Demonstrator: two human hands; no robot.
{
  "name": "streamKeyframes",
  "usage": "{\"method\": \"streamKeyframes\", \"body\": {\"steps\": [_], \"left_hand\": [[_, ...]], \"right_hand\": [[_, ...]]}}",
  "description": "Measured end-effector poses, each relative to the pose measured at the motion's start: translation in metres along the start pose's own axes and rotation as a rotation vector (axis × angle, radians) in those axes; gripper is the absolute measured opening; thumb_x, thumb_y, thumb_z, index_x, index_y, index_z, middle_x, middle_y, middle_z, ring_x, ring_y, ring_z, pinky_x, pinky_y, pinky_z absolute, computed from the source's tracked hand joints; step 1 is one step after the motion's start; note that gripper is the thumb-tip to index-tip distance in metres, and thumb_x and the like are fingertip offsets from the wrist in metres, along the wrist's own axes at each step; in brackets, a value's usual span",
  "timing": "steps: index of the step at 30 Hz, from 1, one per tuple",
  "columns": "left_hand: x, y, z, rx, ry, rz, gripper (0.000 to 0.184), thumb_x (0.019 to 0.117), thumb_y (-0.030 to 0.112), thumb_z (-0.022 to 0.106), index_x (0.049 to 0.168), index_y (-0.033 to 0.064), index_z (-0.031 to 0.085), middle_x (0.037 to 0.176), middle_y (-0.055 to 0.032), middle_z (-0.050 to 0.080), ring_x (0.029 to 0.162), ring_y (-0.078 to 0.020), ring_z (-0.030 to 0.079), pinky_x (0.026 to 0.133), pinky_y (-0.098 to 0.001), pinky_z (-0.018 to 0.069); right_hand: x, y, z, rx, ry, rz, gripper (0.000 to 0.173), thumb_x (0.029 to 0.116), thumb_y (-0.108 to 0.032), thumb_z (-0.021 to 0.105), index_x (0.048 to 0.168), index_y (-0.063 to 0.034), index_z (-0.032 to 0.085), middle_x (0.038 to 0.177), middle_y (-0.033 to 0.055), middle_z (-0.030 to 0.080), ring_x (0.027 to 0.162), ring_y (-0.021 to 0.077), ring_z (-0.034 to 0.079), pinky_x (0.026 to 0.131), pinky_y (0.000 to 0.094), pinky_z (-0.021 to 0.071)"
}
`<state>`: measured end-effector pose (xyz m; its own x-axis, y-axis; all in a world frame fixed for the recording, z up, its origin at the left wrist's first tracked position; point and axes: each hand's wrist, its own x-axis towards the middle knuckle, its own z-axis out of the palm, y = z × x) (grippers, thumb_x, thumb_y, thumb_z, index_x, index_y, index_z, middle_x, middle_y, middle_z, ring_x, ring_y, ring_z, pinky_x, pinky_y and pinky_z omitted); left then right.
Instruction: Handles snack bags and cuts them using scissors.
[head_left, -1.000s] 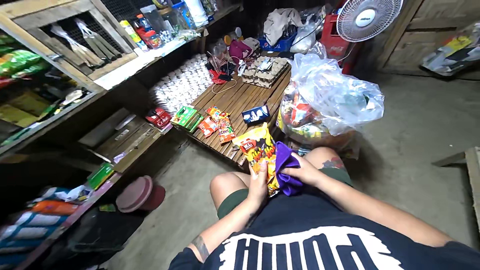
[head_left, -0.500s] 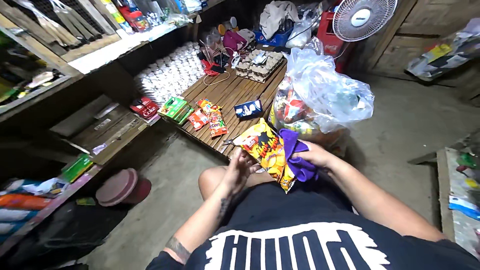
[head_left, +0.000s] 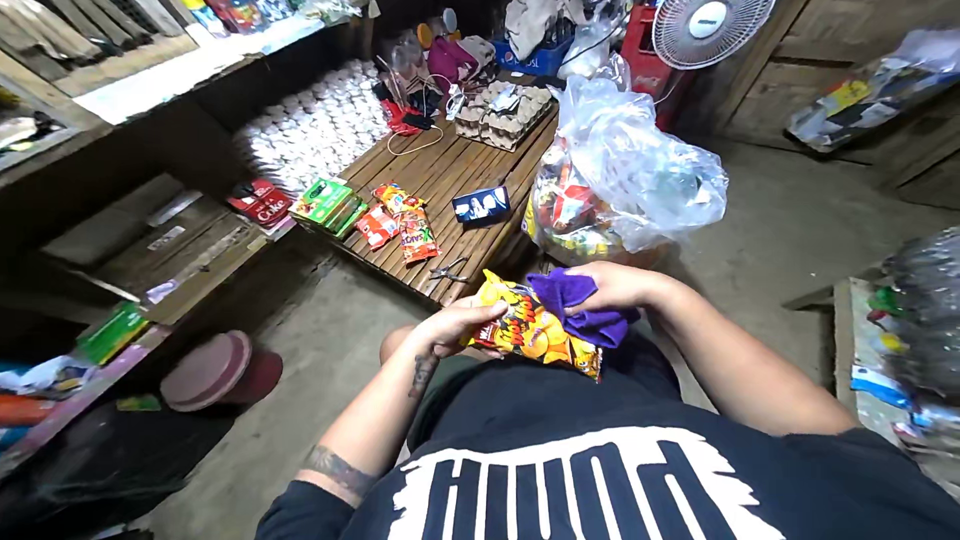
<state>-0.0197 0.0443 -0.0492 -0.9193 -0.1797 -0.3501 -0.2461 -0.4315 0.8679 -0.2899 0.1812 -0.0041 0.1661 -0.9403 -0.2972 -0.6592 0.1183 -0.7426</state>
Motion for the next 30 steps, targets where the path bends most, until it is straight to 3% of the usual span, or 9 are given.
{"method": "streamKeyframes", "body": {"steps": [3, 5, 9, 13, 15, 18, 22, 27, 30], "left_hand": [[-0.002, -0.006, 0.004, -0.049, 0.066, 0.017, 0.027, 0.1096, 0.023, 0.041, 0.128, 0.0074, 0.053, 0.105, -0.0071, 0.074, 0.095, -0.0205, 0.074, 0.081, -0.0401, 0.0639], [-0.005, -0.012, 0.006, -0.087, 0.137, 0.063, 0.029, 0.1100, 0.022, 0.040, 0.128, 0.0048, 0.053, 0.105, -0.0078, 0.074, 0.096, -0.0198, 0.074, 0.085, -0.0398, 0.0627], [-0.005, -0.026, 0.008, -0.186, 0.375, 0.119, 0.036, 0.1122, 0.027, 0.037, 0.138, 0.0025, 0.046, 0.110, -0.0138, 0.071, 0.100, -0.0245, 0.072, 0.086, -0.0433, 0.0621], [0.004, -0.033, 0.028, -0.273, 0.468, 0.170, 0.041, 0.1128, 0.030, 0.034, 0.139, 0.0005, 0.047, 0.112, -0.0148, 0.070, 0.102, -0.0239, 0.072, 0.087, -0.0419, 0.0619], [0.011, -0.029, 0.049, -0.327, 0.484, 0.175, 0.041, 0.1130, 0.030, 0.033, 0.137, 0.0007, 0.048, 0.110, -0.0149, 0.070, 0.098, -0.0237, 0.072, 0.085, -0.0413, 0.0620], [0.024, -0.027, 0.074, -0.341, 0.558, 0.205, 0.027, 0.1122, 0.018, 0.032, 0.126, 0.0031, 0.050, 0.095, -0.0089, 0.067, 0.085, -0.0160, 0.069, 0.076, -0.0333, 0.0592], [0.033, -0.033, 0.086, -0.419, 0.584, 0.214, 0.022, 0.1103, 0.011, 0.034, 0.123, 0.0035, 0.050, 0.091, -0.0076, 0.066, 0.080, -0.0147, 0.067, 0.073, -0.0316, 0.0582], [0.036, -0.046, 0.080, -0.514, 0.480, 0.197, 0.041, 0.1128, 0.032, 0.033, 0.139, 0.0024, 0.045, 0.107, -0.0161, 0.070, 0.094, -0.0249, 0.072, 0.080, -0.0399, 0.0615], [0.038, -0.048, 0.079, -0.513, 0.488, 0.177, 0.039, 0.1129, 0.031, 0.033, 0.138, 0.0030, 0.044, 0.104, -0.0151, 0.069, 0.091, -0.0236, 0.072, 0.079, -0.0385, 0.0616]], "right_hand": [[-0.002, 0.008, -0.002, 0.061, 0.208, 0.015, 0.029, 0.0924, -0.015, 0.074, 0.117, -0.0008, 0.068, 0.104, 0.0132, 0.070, 0.097, 0.0188, 0.066, 0.091, 0.0433, 0.0524], [-0.008, 0.011, -0.010, 0.124, 0.439, 0.084, 0.036, 0.0950, -0.011, 0.071, 0.128, 0.0022, 0.063, 0.115, 0.0202, 0.068, 0.108, 0.0271, 0.065, 0.099, 0.0494, 0.0503], [-0.020, 0.025, -0.019, 0.137, 0.793, 0.103, 0.040, 0.0947, -0.018, 0.073, 0.128, 0.0015, 0.061, 0.116, 0.0206, 0.068, 0.108, 0.0284, 0.066, 0.099, 0.0516, 0.0506], [-0.013, 0.006, 0.003, -0.060, 0.634, 0.094, 0.049, 0.0842, -0.030, 0.083, 0.111, 0.0069, 0.066, 0.117, 0.0259, 0.062, 0.114, 0.0392, 0.059, 0.100, 0.0577, 0.0473], [0.002, -0.004, 0.031, -0.239, 0.511, 0.045, 0.065, 0.0859, -0.053, 0.075, 0.114, 0.0054, 0.068, 0.120, 0.0281, 0.061, 0.122, 0.0447, 0.055, 0.107, 0.0611, 0.0412], [0.016, -0.014, 0.079, -0.462, 0.539, -0.114, 0.076, 0.0923, -0.071, 0.052, 0.116, -0.0012, 0.071, 0.134, 0.0271, 0.061, 0.141, 0.0504, 0.040, 0.119, 0.0713, 0.0184], [0.032, 0.011, 0.086, -0.570, 0.803, -0.408, 0.052, 0.1010, -0.053, 0.049, 0.094, -0.0089, 0.076, 0.117, 0.0178, 0.072, 0.128, 0.0445, 0.058, 0.112, 0.0708, 0.0330], [0.033, 0.044, 0.042, -0.202, 0.772, 0.020, 0.050, 0.1030, -0.042, 0.051, 0.118, 0.0011, 0.071, 0.130, 0.0253, 0.063, 0.124, 0.0395, 0.059, 0.106, 0.0552, 0.0460], [0.026, 0.023, 0.065, -0.342, 0.753, 0.051, 0.050, 0.1018, -0.043, 0.052, 0.111, 0.0012, 0.073, 0.128, 0.0269, 0.063, 0.128, 0.0454, 0.055, 0.106, 0.0600, 0.0442]]}}
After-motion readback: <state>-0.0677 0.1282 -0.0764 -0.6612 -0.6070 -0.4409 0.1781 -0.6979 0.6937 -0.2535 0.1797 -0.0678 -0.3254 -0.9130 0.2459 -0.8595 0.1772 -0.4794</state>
